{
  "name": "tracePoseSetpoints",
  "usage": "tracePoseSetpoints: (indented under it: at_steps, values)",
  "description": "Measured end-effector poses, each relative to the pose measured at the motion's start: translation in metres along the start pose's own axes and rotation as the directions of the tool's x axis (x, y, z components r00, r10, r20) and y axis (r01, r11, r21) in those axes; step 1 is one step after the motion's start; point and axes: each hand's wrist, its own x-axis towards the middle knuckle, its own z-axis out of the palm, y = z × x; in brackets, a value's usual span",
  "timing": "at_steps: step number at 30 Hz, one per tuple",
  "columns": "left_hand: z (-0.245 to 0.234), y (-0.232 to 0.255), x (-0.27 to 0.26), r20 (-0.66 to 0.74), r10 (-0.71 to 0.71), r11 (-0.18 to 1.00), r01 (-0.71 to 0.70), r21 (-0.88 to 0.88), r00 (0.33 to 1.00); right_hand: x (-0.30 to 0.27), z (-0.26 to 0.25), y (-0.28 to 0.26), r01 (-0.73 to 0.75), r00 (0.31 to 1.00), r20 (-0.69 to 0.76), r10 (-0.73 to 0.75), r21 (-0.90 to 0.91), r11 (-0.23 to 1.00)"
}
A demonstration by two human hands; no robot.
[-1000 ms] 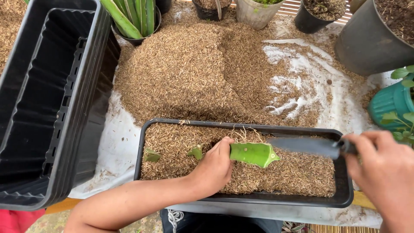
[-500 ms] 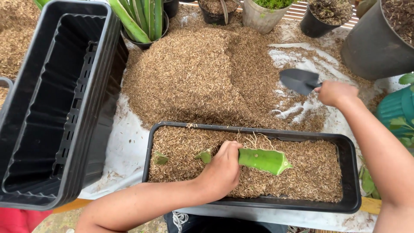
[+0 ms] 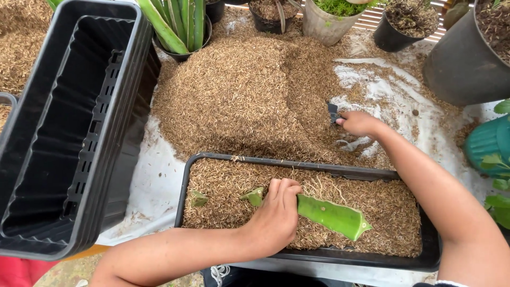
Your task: Planting plant cuttings into a tray filled with rice hulls using a small trowel.
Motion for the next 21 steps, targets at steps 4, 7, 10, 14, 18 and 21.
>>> tracePoseSetpoints:
  at_steps: [4, 7, 10, 14, 18, 21]
  values:
    - [-0.001, 0.0, 0.001, -0.002, 0.0, 1.0, 0.0, -0.018, 1.0, 0.0, -0.012, 0.018, 0.055, 0.997, 0.062, -0.054, -0.026, 0.998]
    - [-0.002, -0.001, 0.0, -0.016, 0.008, 1.0, -0.009, -0.007, 1.0, -0.025, -0.02, 0.02, -0.001, 0.997, 0.073, -0.006, 0.1, 0.995]
    - [-0.002, -0.002, 0.0, 0.011, 0.005, 0.999, -0.005, 0.041, 1.0, -0.044, -0.026, 0.031, 0.033, 0.998, 0.038, -0.04, 0.162, 0.986]
    - [0.0, -0.004, 0.0, 0.004, 0.024, 0.996, -0.024, 0.083, 1.0, -0.092, -0.032, 0.023, 0.028, 0.999, 0.042, -0.034, 0.136, 0.99]
    - [0.0, -0.004, 0.0, -0.036, 0.11, 0.971, -0.099, 0.216, 0.993, -0.145, -0.031, 0.0, -0.012, 0.999, 0.053, 0.01, 0.029, 1.0]
    - [-0.005, -0.001, 0.001, -0.12, 0.213, 0.926, -0.162, 0.341, 0.97, -0.146, -0.017, 0.012, 0.133, 0.991, 0.048, -0.128, -0.138, 0.981]
